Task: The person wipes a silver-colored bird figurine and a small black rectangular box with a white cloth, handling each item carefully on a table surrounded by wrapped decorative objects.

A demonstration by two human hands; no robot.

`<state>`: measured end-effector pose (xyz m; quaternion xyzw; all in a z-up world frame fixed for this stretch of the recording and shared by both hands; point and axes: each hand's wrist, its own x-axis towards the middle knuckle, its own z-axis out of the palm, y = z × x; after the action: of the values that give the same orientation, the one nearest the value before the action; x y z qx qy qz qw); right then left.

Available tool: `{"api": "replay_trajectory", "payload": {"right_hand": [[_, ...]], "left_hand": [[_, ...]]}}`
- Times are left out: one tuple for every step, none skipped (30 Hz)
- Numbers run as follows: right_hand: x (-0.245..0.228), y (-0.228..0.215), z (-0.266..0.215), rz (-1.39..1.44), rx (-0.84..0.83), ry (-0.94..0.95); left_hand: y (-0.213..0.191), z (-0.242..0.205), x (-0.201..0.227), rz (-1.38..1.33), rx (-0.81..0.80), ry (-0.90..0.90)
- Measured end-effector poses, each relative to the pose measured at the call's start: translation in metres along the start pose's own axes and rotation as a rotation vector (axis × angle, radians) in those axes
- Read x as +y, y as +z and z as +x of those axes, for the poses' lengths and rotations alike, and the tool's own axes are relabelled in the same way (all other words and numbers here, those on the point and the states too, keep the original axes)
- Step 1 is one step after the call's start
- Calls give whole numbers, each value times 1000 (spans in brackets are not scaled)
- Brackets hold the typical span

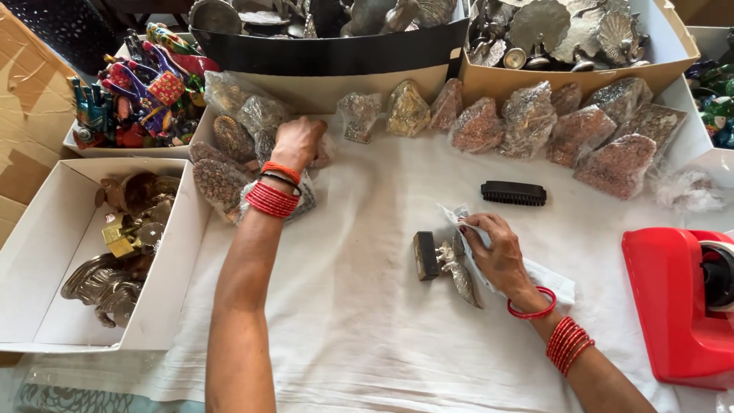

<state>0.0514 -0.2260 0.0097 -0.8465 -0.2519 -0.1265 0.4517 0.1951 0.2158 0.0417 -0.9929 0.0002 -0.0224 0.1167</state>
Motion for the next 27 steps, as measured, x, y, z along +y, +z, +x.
{"api": "replay_trajectory", "payload": {"right_hand": [[1,1,0,-14,-9,9],[2,0,1,-30,-18,17],[2,1,1,-33,-16,14],[2,1,0,-25,-16,29],[2,1,0,-18,-16,44],[5,1,0,-23,-17,45],[8,2,0,-39,2,-19],[11,4,-1,-53,18,-83],[2,1,1,-56,15,-83],[-6,-1,4,-40,-19,52],[-15,-3,6,-25,-54,187],[-9,-1,5,-26,-57,189],[-2,1,4,-25,-39,110],[4,3,3,-21,-19,31],[6,3,2,-20,-21,34],[8,4,2,-23,-25,22],[10,4,1,-26,-29,10],[5,2,3,-25,-31,11],[0,1,4,-21,-39,59],[-5,0,5,-17,-50,107],[-2,1,4,-17,-56,109],[1,2,3,-7,-38,72],[4,2,1,3,-21,35],[4,2,1,7,-22,32],[4,2,1,-3,-19,41],[3,2,1,-14,-16,50],[2,2,1,-9,-16,48]], "left_hand": [[1,2,0,14,40,-12],[2,5,0,27,82,-23],[7,10,-2,25,85,-23],[12,17,-3,7,151,-35],[17,24,-4,-12,217,-47],[19,29,-4,-17,218,-47],[21,33,-4,-38,283,-37],[24,36,-4,-59,347,-31],[23,37,-3,-63,347,-33],[22,38,-2,-80,372,-27],[20,40,-1,-97,399,-21],[23,42,-3,-99,395,-22],[26,44,-5,-116,383,-13],[29,46,-7,-131,371,-4],[27,45,-7,-131,367,-3],[25,44,-8,-134,369,6],[23,43,-9,-137,370,15],[19,44,-9,-137,368,14],[15,44,-9,-105,371,6],[13,43,-8,-74,372,-5],[-6,34,-4,-76,368,-7],[-26,24,-1,-43,335,0],[-46,14,2,-11,301,8],[-62,2,0,-8,301,4],[-79,-11,-1,-18,304,44],[-96,-24,-2,-29,308,84],[-105,-40,-4,-24,308,81]]}}
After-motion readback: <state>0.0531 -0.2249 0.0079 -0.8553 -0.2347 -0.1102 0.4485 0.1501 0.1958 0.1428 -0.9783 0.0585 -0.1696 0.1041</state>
